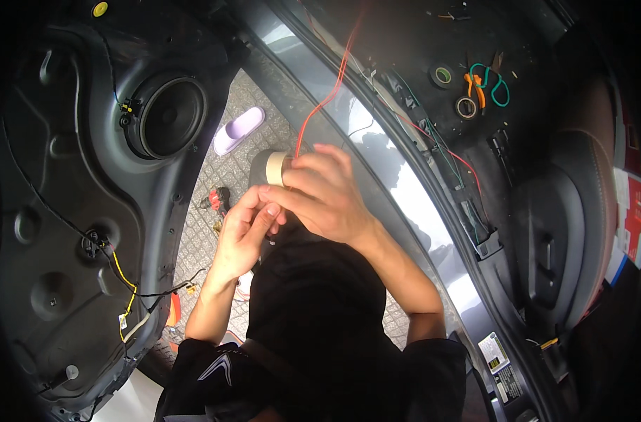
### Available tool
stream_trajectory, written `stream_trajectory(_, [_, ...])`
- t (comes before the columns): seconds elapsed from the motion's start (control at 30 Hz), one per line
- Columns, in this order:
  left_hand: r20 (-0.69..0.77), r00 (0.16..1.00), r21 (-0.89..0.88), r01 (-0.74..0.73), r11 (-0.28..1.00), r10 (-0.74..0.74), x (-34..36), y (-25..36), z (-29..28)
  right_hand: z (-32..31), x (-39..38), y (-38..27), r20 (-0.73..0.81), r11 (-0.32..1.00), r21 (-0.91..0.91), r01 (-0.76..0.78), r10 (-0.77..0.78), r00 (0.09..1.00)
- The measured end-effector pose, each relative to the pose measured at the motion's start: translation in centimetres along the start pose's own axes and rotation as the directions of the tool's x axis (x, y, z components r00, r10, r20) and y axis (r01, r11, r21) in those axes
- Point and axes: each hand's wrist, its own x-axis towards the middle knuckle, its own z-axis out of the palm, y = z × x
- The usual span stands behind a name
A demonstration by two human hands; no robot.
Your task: Repairing or insulating car audio wiring with electrical tape.
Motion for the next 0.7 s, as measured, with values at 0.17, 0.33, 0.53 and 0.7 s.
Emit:
stream_trajectory(0.17, [-0.154,0.988,0.114,0.030,0.993,-0.012,-0.5,0.5,1.3,0.0,0.0,-1.5,0.150,0.328,0.853,-0.405,0.590,0.793])
stream_trajectory(0.33, [-0.261,0.957,0.346,-0.026,0.938,0.123,-0.4,-0.3,1.4,-1.5,-0.1,-2.4,0.337,-0.081,0.913,-0.401,0.703,0.626])
stream_trajectory(0.53, [-0.369,0.895,0.551,-0.007,0.834,0.251,-0.5,-0.8,-1.0,-4.5,-2.2,-2.7,0.238,0.116,0.878,-0.464,0.735,0.635])
stream_trajectory(0.7, [-0.364,0.884,0.512,-0.073,0.856,0.293,0.7,-0.3,-1.7,-2.7,-5.6,-3.8,0.471,0.422,0.610,-0.670,0.487,0.736])
